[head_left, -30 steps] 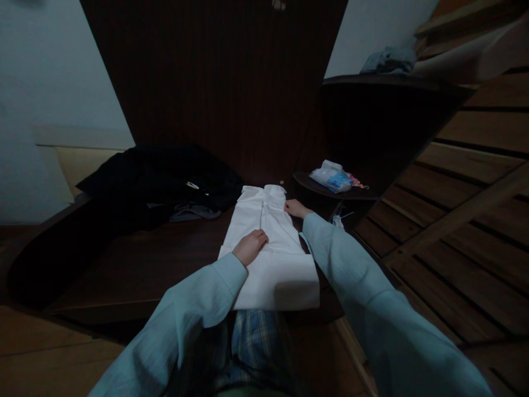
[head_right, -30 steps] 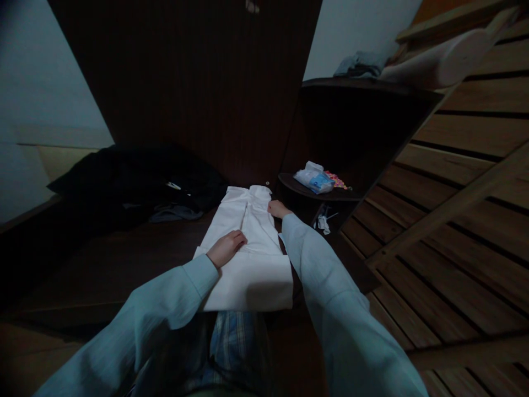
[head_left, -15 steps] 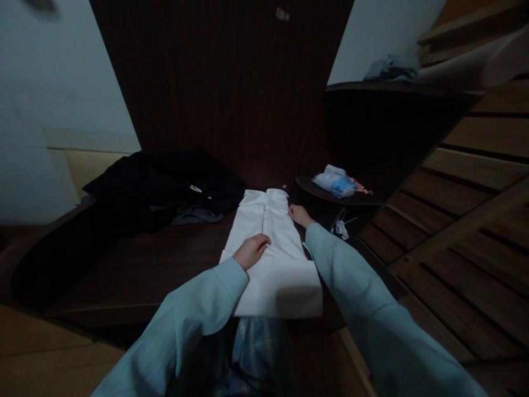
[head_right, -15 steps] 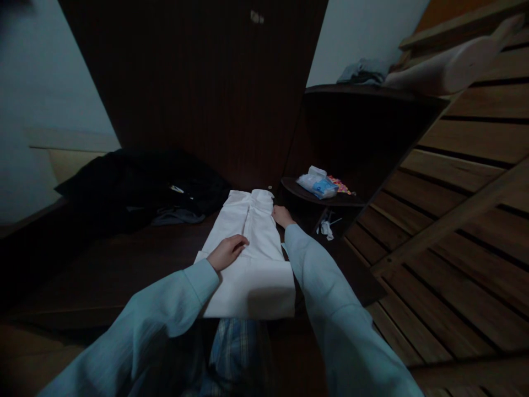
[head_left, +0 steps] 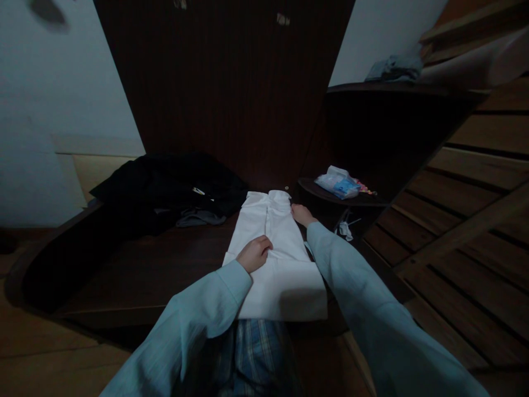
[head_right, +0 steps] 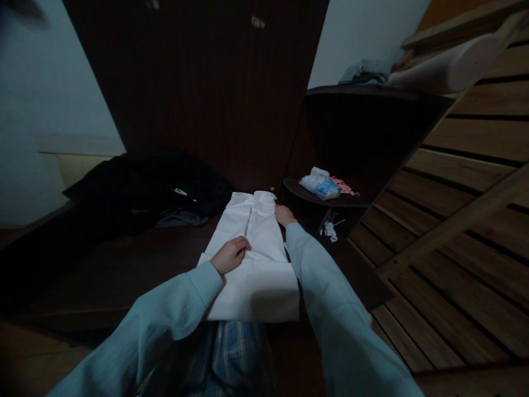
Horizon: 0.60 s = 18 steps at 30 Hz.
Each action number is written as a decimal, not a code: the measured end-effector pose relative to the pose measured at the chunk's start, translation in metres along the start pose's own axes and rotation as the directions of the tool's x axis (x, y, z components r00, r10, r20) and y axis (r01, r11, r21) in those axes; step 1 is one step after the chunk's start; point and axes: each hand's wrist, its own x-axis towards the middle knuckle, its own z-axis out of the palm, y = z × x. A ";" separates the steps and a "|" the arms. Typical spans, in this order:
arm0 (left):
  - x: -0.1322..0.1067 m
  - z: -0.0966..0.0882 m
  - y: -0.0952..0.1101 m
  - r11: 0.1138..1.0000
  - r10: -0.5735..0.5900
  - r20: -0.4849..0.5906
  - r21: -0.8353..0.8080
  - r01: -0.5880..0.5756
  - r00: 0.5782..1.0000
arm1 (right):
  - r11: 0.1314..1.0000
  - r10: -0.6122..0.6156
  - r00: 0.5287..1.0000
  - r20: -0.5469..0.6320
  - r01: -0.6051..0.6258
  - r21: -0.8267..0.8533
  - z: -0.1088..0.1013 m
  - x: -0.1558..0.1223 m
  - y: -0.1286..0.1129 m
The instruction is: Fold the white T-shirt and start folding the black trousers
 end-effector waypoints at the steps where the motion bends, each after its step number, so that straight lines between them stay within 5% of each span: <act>1: 0.000 0.000 -0.001 1.000 -0.009 -0.006 -0.006 0.009 1.000 | 1.000 -0.001 1.000 0.010 0.001 -0.003 -0.005 0.001 0.002; 8: 0.002 0.002 -0.007 0.999 -0.002 -0.019 -0.047 0.001 1.000 | 0.998 -0.057 0.998 0.021 0.057 -0.008 -0.032 0.000 -0.016; 14: 0.003 0.003 -0.006 1.000 0.005 -0.002 -0.017 -0.005 1.000 | 0.997 -0.072 0.992 0.103 0.069 0.032 -0.012 -0.003 -0.065; 18: 0.002 0.002 -0.003 1.000 0.007 -0.005 -0.001 -0.007 1.000 | 0.998 -0.045 0.990 0.133 0.038 0.059 -0.002 0.000 -0.076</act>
